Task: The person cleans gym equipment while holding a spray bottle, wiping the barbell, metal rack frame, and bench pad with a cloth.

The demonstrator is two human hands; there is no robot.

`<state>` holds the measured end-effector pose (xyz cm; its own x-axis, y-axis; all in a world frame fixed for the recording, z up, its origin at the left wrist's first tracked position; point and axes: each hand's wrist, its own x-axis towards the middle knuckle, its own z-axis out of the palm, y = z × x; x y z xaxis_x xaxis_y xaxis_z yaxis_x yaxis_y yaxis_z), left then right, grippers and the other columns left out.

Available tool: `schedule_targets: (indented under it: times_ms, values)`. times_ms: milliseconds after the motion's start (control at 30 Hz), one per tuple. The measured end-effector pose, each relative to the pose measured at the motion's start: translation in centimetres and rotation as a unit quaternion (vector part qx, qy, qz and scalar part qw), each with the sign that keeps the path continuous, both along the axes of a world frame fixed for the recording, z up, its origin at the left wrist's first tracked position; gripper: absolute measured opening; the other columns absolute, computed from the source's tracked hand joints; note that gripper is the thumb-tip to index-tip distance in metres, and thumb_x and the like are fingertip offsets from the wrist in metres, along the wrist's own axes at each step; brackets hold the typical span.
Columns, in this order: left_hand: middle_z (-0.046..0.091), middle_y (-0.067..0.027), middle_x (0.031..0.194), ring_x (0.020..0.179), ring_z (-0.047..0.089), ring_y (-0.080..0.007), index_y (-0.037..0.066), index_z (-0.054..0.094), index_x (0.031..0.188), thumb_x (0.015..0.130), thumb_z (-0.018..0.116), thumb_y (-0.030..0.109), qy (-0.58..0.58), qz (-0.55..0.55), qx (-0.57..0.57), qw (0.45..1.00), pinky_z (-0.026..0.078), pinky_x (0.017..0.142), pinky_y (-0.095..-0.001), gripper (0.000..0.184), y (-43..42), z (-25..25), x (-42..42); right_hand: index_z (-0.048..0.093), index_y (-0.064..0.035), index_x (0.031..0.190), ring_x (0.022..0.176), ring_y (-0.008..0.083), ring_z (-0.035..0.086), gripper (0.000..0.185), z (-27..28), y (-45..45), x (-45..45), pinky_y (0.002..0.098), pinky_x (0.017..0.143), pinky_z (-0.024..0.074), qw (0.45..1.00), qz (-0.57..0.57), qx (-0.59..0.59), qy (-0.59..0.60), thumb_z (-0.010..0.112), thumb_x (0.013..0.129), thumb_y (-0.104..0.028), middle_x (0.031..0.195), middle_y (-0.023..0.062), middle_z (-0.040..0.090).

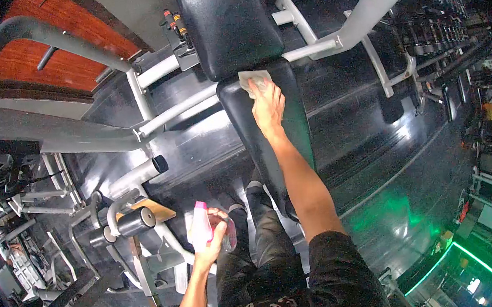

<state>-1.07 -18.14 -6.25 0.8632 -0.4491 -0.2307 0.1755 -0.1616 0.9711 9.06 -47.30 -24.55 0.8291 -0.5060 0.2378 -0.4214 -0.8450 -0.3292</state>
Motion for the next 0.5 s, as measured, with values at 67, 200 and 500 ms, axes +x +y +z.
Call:
schedule_targets:
  times_ms: [67, 200, 500]
  values:
    - [0.062, -0.0096, 0.091, 0.071, 0.059, -0.0124, -0.001, 0.052, 0.108, 0.082, 0.062, 0.001, 0.011, -0.020, 0.003, 1.000, 0.049, 0.064, -0.0259, 0.029, 0.5, 0.0, -0.3, 0.052, -0.0278, 0.129, 0.111, 0.0318, 0.044, 0.060, -0.6, 0.8, -2.5, 0.0448, 0.090, 0.0386, 0.999, -0.012, 0.013, 0.049, 0.062, 0.075, -0.005, 0.125, 0.0121, 0.045]
    - [0.061, -0.0103, 0.095, 0.074, 0.059, -0.0126, 0.000, 0.049, 0.111, 0.084, 0.060, 0.002, -0.004, -0.034, -0.009, 0.999, 0.050, 0.064, -0.0266, 0.029, 0.8, 0.1, -0.2, 0.055, -0.0174, 0.127, 0.099, 0.0352, 0.050, 0.055, -1.4, 2.3, -10.1, 0.0412, 0.089, 0.0416, 0.997, 0.026, 0.032, 0.066, 0.056, 0.076, 0.001, 0.109, 0.0176, 0.054]
    - [0.064, -0.0089, 0.087, 0.065, 0.057, -0.0109, -0.002, 0.055, 0.106, 0.077, 0.064, -0.005, -0.037, -0.002, 0.018, 0.999, 0.047, 0.060, -0.0245, 0.030, 2.4, 0.4, 0.6, 0.033, -0.0109, 0.140, 0.128, 0.0261, 0.038, 0.048, 0.0, -0.9, -8.8, 0.0507, 0.098, 0.0366, 0.612, -0.154, 0.741, -0.227, 0.051, 0.095, -0.018, 0.139, 0.0100, 0.041]
